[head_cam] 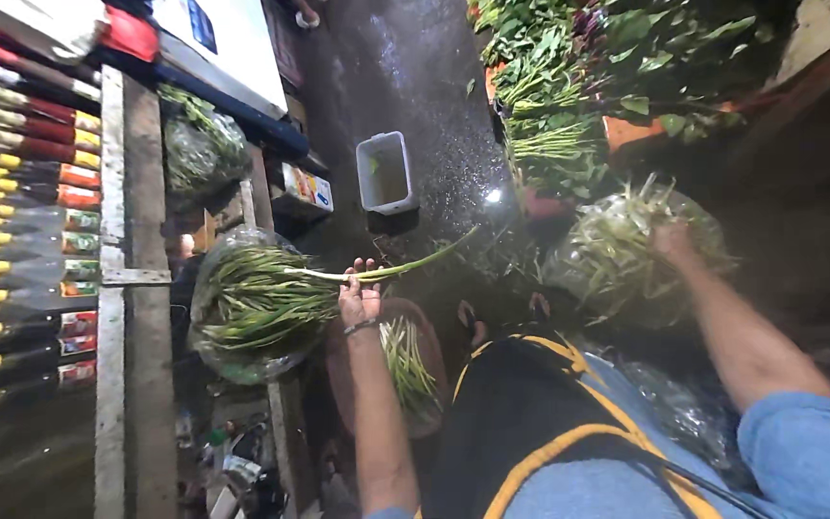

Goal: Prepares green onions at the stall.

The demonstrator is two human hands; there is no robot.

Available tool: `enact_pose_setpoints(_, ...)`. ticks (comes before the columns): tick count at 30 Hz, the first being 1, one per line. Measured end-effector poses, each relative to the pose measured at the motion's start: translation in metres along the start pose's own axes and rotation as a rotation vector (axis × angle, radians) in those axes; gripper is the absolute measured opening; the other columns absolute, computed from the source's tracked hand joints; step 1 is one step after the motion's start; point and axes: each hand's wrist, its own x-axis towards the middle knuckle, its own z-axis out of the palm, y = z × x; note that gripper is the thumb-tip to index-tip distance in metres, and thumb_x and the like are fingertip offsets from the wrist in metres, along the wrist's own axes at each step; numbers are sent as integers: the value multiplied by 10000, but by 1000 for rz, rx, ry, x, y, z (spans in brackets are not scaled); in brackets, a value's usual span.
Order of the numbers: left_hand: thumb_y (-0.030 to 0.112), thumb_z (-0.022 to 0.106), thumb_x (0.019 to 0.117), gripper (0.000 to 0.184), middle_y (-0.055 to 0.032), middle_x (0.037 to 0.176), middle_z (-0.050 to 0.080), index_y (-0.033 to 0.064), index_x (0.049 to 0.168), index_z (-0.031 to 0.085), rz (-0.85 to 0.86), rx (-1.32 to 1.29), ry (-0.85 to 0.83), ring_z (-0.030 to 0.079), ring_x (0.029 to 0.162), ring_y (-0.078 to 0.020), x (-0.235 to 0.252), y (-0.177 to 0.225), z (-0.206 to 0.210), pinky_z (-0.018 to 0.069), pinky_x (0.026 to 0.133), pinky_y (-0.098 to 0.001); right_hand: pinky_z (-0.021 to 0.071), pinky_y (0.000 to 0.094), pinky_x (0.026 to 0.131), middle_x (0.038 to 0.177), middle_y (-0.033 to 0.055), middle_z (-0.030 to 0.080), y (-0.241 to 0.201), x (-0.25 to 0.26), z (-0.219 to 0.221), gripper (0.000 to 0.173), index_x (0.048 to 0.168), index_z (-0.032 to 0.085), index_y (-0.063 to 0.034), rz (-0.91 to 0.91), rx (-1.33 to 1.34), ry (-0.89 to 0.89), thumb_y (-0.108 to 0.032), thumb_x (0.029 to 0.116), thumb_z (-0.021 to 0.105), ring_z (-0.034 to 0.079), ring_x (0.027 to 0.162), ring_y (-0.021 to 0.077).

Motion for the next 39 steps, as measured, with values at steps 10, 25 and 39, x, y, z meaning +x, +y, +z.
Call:
enact_pose_setpoints(10,79,286,1105,240,-110,1090,698,69,1201,506,-128,53,-54,716,961,-276,-17,-29,14,598,815,-454,448,673,1018,1182,304,679,-73,-31,23,226,1124,717,67,-547,415,209,75,962,560,631,1138,500)
enact_pose_setpoints(25,142,318,1113,214,-21,958,619,107,1201,510,-124,-13,-60,648,835,-169,-10,-52,17,572,796,-391,523,591,969,1174,297,686,-200,-126,47,270,1176,675,106,-1145,79,-28,-49,1000,541,681,1088,458)
enact_pose_setpoints(39,46,430,1081,294,-197,1054,663,-71,1342,495,-71,354,344,676,836,-226,7,-48,-137,578,764,-375,412,733,1008,1240,389,619,-99,-48,31,342,1325,591,82,-516,-199,59,-95,1039,526,589,1179,580)
